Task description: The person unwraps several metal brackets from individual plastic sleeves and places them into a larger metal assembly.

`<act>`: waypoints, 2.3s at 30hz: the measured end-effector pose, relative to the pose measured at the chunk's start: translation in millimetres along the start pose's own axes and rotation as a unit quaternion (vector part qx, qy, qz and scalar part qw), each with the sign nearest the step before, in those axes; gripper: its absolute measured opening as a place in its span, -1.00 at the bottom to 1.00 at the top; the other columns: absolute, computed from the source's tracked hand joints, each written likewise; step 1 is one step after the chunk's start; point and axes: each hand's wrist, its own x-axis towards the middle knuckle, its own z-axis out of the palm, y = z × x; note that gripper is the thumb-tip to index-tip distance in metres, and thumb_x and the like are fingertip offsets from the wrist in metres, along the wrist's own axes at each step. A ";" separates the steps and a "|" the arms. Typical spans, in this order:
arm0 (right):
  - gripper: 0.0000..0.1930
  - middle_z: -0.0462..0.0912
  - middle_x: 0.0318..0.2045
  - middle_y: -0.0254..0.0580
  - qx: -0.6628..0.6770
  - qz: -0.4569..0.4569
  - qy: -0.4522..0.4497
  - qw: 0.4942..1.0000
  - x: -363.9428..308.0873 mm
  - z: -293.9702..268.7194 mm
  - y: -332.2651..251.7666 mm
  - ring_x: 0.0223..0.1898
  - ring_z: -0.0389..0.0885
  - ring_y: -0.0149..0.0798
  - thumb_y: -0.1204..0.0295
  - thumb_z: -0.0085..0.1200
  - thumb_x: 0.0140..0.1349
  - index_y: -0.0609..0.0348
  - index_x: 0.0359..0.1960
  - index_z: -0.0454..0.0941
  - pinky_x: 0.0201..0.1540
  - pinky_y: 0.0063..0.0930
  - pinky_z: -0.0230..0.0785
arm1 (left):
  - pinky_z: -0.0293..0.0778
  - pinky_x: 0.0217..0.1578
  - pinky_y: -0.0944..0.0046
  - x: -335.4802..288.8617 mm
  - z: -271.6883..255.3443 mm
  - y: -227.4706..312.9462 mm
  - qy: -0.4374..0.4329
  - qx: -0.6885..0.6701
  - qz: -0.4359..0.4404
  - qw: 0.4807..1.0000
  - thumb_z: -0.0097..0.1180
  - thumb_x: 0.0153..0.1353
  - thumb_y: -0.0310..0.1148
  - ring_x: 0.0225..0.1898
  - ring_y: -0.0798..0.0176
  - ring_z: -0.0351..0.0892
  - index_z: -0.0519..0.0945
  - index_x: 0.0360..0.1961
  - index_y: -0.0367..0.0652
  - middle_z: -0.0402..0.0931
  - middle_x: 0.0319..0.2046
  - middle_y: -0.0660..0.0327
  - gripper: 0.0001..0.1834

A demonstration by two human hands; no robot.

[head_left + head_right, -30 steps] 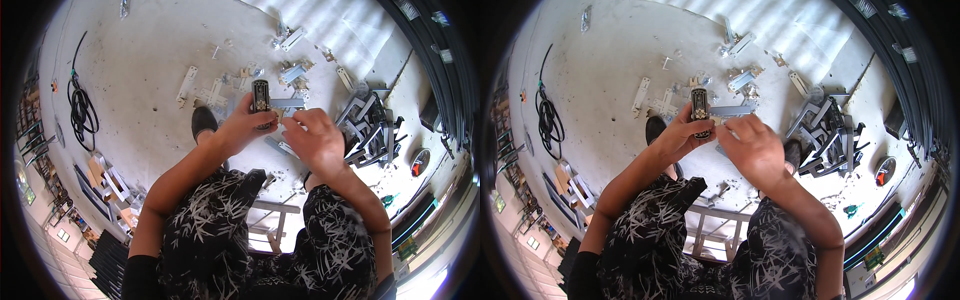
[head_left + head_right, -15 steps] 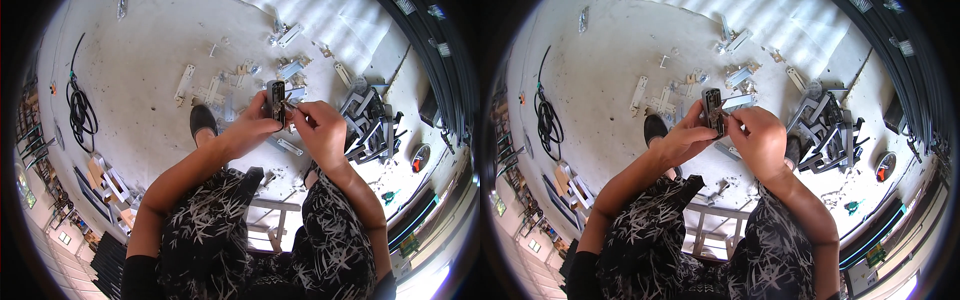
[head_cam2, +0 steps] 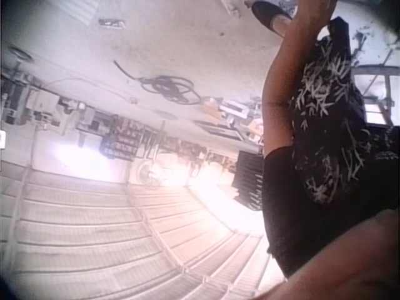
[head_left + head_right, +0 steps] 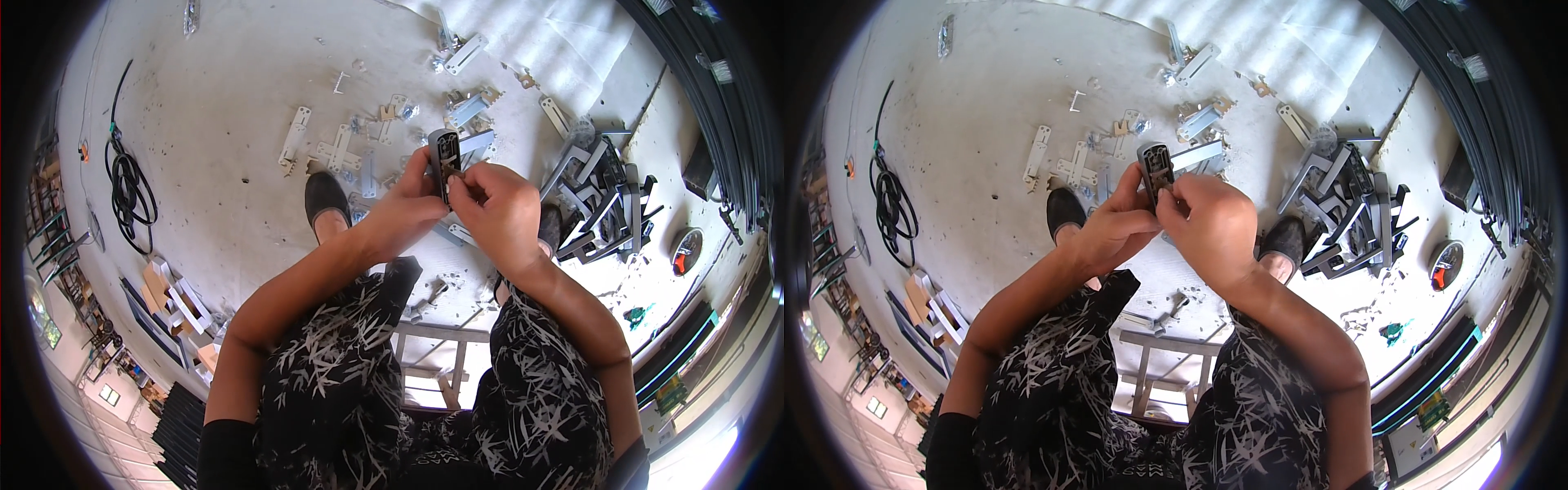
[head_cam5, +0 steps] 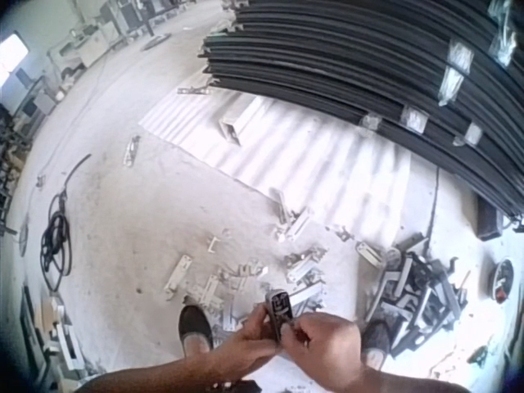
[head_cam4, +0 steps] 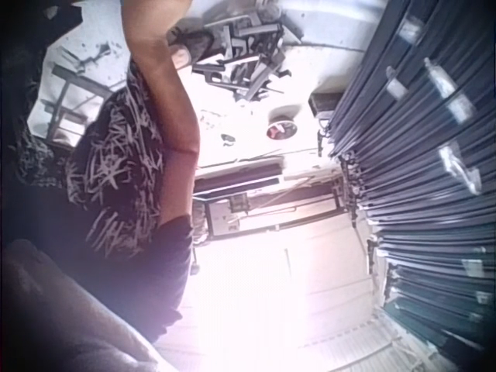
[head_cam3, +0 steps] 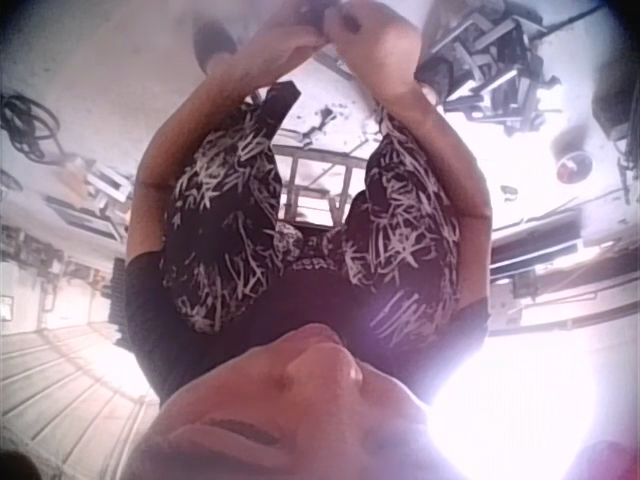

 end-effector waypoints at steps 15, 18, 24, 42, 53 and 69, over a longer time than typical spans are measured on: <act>-0.75 0.46 -0.71 -0.12 -0.003 0.003 -0.159 0.987 -2.0 14.4 21.9 -0.66 0.47 -0.10 0.34 0.09 0.10 0.21 -0.65 0.47 -0.57 -0.24 0.30 | 0.36 0.08 0.20 -1.9 -16.0 -5.7 0.116 0.190 -0.055 0.973 -0.21 0.23 -0.56 0.01 0.23 0.44 0.10 0.22 -0.10 0.39 -0.02 0.10 -0.49; -0.68 0.47 -0.73 -0.11 0.131 0.155 -0.198 0.959 16.4 -1.6 33.3 -0.71 0.47 -0.20 0.24 0.08 0.17 0.23 -0.61 0.51 -0.57 -0.30 0.31 | 0.37 0.12 0.07 -0.8 -20.0 2.0 0.141 0.068 -0.039 0.987 -0.27 0.22 -0.57 0.05 0.09 0.45 0.13 0.17 -0.14 0.39 0.00 -0.01 -0.54; -0.86 0.55 -0.53 -0.15 -0.142 0.002 -0.081 0.987 80.8 5.7 100.0 -0.46 0.53 -0.08 0.34 0.07 0.08 0.13 -0.50 0.54 -0.47 -0.32 0.39 | 0.36 0.15 0.03 -3.7 -35.1 13.9 0.154 0.026 0.022 0.987 -0.32 0.22 -0.58 0.07 -0.06 0.43 0.16 0.13 -0.19 0.40 0.00 -0.16 -0.59; -0.69 0.51 -0.54 -0.34 0.345 0.219 -0.169 0.897 63.1 -17.7 29.8 -0.55 0.41 -0.57 0.52 0.10 0.17 0.20 -0.02 0.47 -0.48 -0.67 0.33 | 0.38 0.13 0.05 -2.4 -34.7 24.0 0.121 -0.038 0.002 0.992 -0.28 0.26 -0.57 0.05 -0.03 0.45 0.12 0.22 -0.19 0.40 0.00 -0.10 -0.53; -0.63 0.54 -0.51 -0.34 0.369 0.193 -0.243 0.876 39.4 -16.3 13.7 -0.50 0.47 -0.56 0.57 0.06 0.18 0.15 0.05 0.45 -0.46 -0.68 0.38 | 0.43 0.05 0.13 -3.1 -11.1 23.9 0.069 0.048 -0.054 0.995 -0.22 0.27 -0.51 -0.01 0.08 0.51 0.06 0.26 -0.14 0.36 0.05 0.02 -0.48; -0.68 0.57 -0.56 -0.27 0.274 0.175 -0.195 0.925 28.2 -10.8 7.7 -0.56 0.49 -0.51 0.54 0.13 0.11 0.20 -0.08 0.42 -0.50 -0.63 0.34 | 0.40 0.11 0.15 -12.6 6.8 36.3 0.029 0.122 -0.109 0.986 -0.10 0.26 -0.48 0.03 0.07 0.49 0.04 0.25 -0.22 0.39 0.01 -0.08 -0.45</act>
